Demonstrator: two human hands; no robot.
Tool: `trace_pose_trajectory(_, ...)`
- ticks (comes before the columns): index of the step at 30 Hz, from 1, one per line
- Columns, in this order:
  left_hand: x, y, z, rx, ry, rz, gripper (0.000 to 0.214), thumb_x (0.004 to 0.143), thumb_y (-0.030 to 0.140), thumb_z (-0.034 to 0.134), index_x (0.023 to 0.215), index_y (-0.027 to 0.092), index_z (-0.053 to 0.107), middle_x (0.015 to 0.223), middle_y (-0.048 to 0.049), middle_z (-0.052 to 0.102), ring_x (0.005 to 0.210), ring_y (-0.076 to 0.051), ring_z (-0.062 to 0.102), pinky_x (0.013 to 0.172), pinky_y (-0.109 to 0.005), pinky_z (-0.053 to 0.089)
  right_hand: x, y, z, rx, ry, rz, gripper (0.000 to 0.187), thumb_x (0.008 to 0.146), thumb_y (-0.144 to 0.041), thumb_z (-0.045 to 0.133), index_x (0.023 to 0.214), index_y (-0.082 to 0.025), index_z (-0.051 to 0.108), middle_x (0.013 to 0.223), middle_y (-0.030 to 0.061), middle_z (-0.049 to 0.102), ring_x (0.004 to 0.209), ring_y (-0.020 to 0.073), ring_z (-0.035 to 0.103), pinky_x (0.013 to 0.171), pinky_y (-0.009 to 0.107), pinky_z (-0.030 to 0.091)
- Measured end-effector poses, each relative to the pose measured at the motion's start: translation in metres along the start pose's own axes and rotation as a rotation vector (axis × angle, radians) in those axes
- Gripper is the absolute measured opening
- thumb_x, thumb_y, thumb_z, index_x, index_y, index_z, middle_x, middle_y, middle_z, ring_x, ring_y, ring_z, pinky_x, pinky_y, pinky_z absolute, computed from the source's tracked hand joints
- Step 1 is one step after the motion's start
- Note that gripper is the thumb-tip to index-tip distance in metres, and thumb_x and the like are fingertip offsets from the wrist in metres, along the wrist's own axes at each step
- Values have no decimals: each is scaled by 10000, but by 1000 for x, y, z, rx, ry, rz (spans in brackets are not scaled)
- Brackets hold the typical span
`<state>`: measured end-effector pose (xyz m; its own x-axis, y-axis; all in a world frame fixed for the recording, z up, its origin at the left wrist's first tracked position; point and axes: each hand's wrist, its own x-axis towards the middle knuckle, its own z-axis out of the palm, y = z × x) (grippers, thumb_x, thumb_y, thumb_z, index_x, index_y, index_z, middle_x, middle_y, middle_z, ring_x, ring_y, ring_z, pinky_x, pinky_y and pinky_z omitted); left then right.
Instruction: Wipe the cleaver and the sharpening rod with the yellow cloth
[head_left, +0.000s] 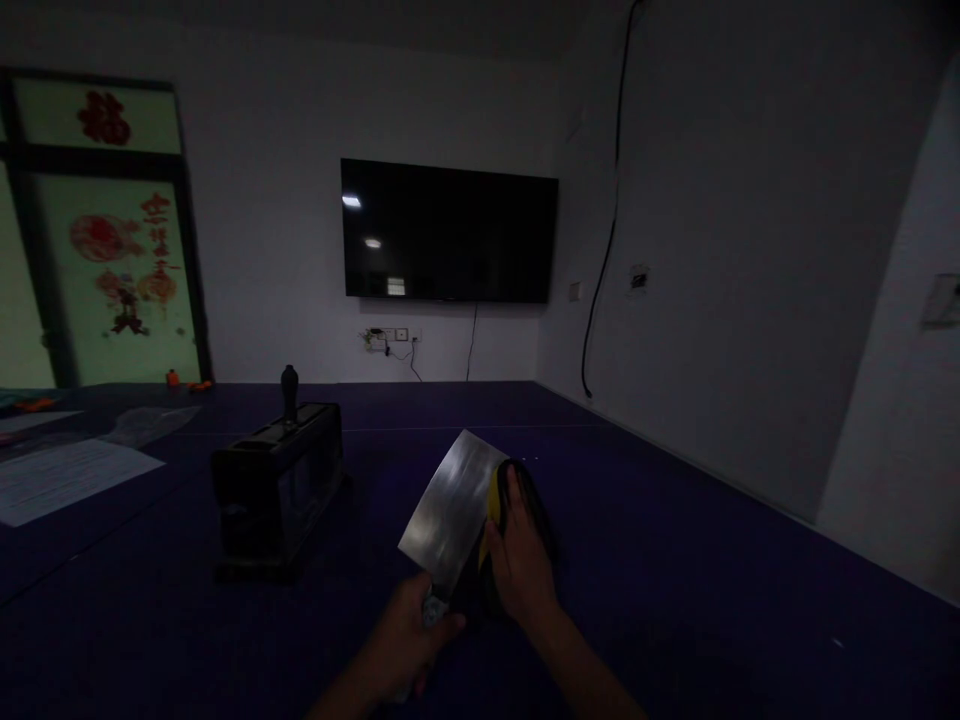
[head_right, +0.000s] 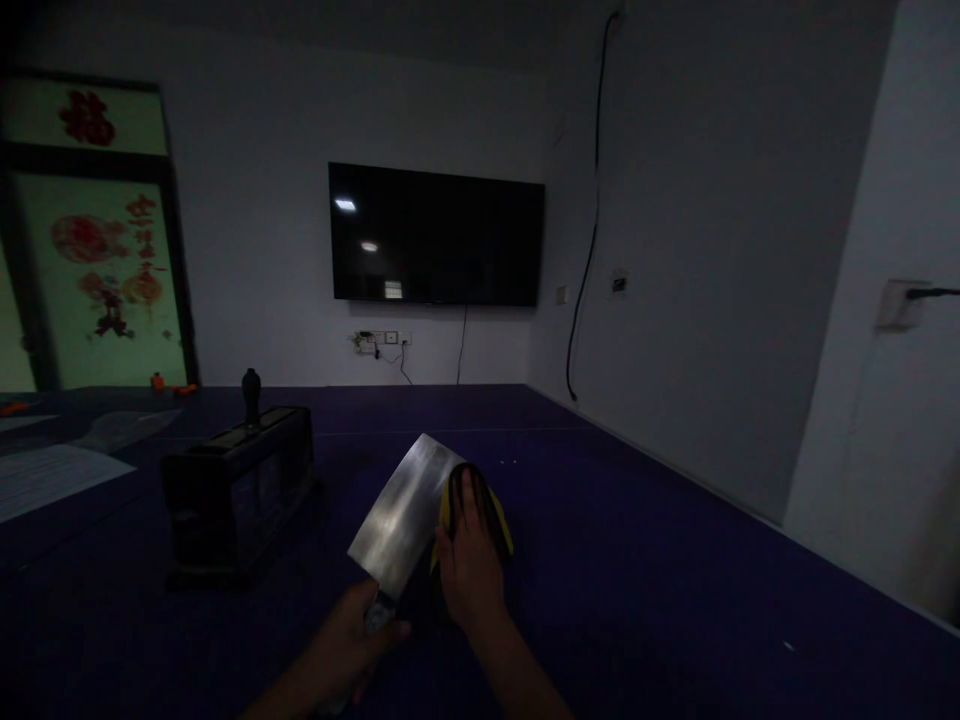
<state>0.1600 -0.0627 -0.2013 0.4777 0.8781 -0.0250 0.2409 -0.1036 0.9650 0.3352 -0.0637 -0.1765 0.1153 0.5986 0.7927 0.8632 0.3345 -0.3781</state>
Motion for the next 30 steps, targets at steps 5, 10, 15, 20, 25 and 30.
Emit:
trace_pose_trajectory(5,1,-2,-1,-53,-8,15,433,694,464,621,961,162,461,503,111,484,253,-31,349,276,-147,254,-3,-3,3,-20,-45,-61,643,948,-378,298,1470,-213,-40,1541,78,97,1385,269,172,1088,488,265)
trace_pose_trajectory(10,3,-3,-1,-51,19,25,378,696,446,621,901,174,457,450,119,453,248,-44,353,273,-146,254,-6,-7,3,-35,-71,-94,650,944,-345,322,1469,-216,-40,1539,71,113,1372,255,220,1086,448,288)
trace_pose_trajectory(15,4,-1,-2,-80,31,57,365,699,450,622,887,176,469,415,119,440,243,-51,349,274,-146,242,-9,-12,4,-34,-136,-129,671,932,-294,353,1461,-244,-56,1538,45,115,1365,247,243,1080,432,307)
trace_pose_trajectory(20,5,2,-4,-118,69,85,379,677,483,635,829,179,468,382,125,414,232,-56,342,274,-154,254,-11,-16,5,-8,-230,-194,646,925,-273,372,1462,-269,12,1538,21,91,1367,240,235,1079,425,315)
trace_pose_trajectory(25,5,5,-5,-145,115,70,398,649,517,647,754,195,438,366,118,423,221,-62,345,274,-163,251,-11,-20,3,21,-332,-253,589,940,-286,360,1460,-269,84,1534,17,90,1376,222,208,1085,421,306)
trace_pose_trajectory(30,4,9,-6,-152,148,84,413,649,547,628,748,195,437,348,112,427,215,-70,353,269,-169,247,-10,-24,0,65,-433,-300,559,947,-318,353,1457,-262,132,1532,12,88,1383,211,180,1090,414,294)
